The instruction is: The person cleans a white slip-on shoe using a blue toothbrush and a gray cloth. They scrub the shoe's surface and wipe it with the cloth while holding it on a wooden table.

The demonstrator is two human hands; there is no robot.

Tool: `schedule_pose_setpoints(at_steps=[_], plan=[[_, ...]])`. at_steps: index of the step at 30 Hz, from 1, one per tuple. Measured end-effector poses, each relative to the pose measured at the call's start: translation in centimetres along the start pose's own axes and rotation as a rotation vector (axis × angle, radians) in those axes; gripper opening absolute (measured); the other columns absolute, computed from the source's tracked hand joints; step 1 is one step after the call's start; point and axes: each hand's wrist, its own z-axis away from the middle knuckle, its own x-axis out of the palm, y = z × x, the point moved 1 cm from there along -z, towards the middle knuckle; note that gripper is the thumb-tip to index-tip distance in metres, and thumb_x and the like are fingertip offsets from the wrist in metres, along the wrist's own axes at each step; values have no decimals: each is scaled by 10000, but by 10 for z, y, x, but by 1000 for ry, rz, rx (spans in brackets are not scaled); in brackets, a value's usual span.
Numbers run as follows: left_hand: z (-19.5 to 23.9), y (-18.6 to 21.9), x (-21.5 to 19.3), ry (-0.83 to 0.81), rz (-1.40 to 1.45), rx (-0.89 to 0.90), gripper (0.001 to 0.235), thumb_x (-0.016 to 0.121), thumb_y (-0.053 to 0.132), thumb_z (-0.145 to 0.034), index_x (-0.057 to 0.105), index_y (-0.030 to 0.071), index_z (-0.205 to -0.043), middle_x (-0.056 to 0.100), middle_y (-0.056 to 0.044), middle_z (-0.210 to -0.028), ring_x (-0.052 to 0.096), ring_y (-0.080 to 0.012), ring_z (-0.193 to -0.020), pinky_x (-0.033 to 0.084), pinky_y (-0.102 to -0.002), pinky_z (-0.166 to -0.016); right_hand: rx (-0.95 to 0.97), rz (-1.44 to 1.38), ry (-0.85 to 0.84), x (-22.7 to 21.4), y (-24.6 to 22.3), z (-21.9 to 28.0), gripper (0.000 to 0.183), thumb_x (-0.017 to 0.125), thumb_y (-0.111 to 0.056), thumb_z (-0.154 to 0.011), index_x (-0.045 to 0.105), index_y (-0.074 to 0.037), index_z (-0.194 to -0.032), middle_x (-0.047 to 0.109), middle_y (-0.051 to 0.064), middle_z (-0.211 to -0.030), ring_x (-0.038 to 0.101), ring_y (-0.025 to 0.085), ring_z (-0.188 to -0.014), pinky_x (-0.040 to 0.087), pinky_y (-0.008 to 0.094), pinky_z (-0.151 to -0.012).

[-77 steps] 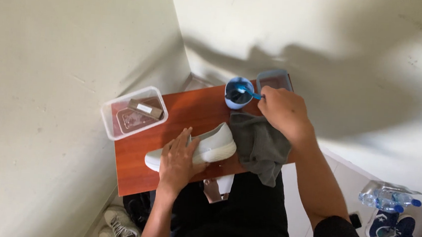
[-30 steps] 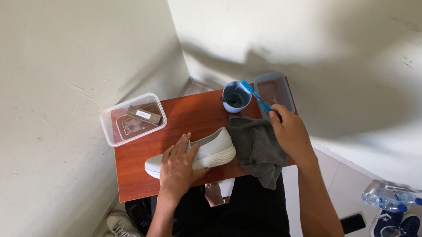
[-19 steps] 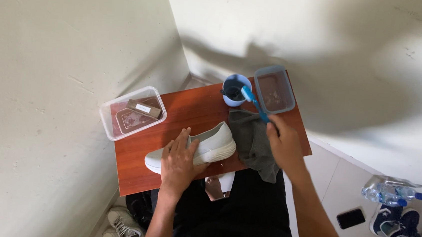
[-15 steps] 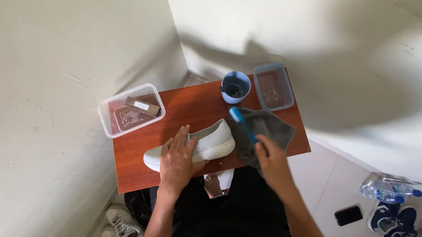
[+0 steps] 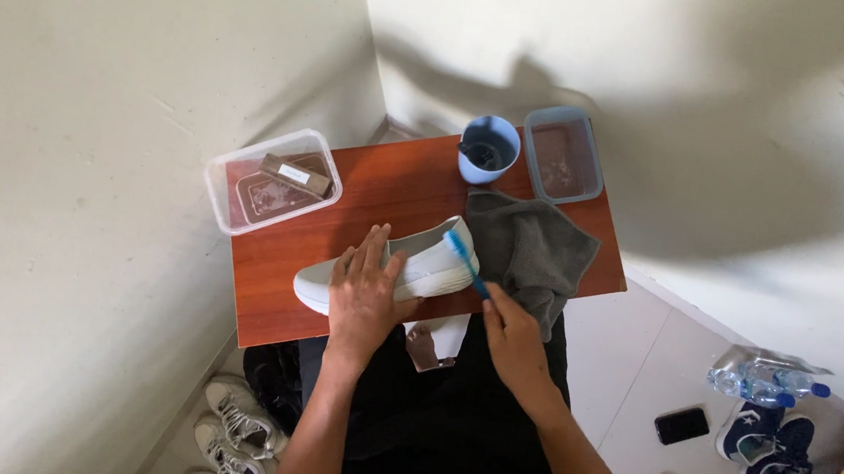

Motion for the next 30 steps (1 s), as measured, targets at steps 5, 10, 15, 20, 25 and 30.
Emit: schedule_pose_setpoints(at_steps=[5, 10, 15, 20, 25, 30], plan=[[3, -1, 1, 5, -1, 16, 706, 947, 482, -531, 631, 194, -1092, 557, -106, -1417, 560, -276, -1328, 462, -485, -1040, -88, -6, -17, 13, 6, 10, 410, 470, -201, -1079, 560, -27, -1439, 614, 223, -1386, 588, 349, -1279, 495, 457, -1067], [5, 1, 0, 48, 27, 6, 753, 963, 439, -469, 620, 172, -1083, 553, -116, -1420, 568, -288, -1319, 462, -499, -1040, -93, -7, 65, 16, 8, 13, 436, 430, -178, -1093, 497, -11, -1491, 616, 242, -1372, 613, 357, -1237, 512, 439, -1039], [8, 1, 3, 69, 45, 9, 731, 966, 441, -479, 632, 165, -1068, 549, -119, -1414, 569, -291, -1315, 460, -506, -1037, -143, -11, 2, 16, 1, 17, 419, 517, -132, -1035, 553, 2, -1431, 626, 297, -1317, 612, 411, -1208, 538, 496, -984], [9, 0, 2, 13, 26, -11, 758, 967, 454, -479, 620, 170, -1090, 521, -114, -1441, 534, -274, -1355, 449, -510, -1056, -16, -36, 10, 17, 6, 13, 440, 435, -194, -1085, 507, -42, -1491, 568, 231, -1429, 575, 337, -1287, 481, 447, -1067], [6, 1, -3, -57, 23, -15, 695, 955, 479, -548, 650, 187, -1100, 530, -120, -1425, 521, -283, -1368, 442, -514, -1058, -5, -38, -179, 28, 12, 20, 429, 458, -262, -1079, 571, -96, -1458, 600, 172, -1420, 618, 287, -1269, 484, 402, -1074], [9, -2, 7, 5, 34, -4, 755, 962, 468, -510, 612, 180, -1114, 517, -120, -1442, 521, -279, -1368, 452, -523, -1048, 41, -87, 4, 11, 5, 13, 458, 431, -262, -1097, 505, -69, -1506, 552, 193, -1463, 548, 308, -1326, 439, 431, -1115]])
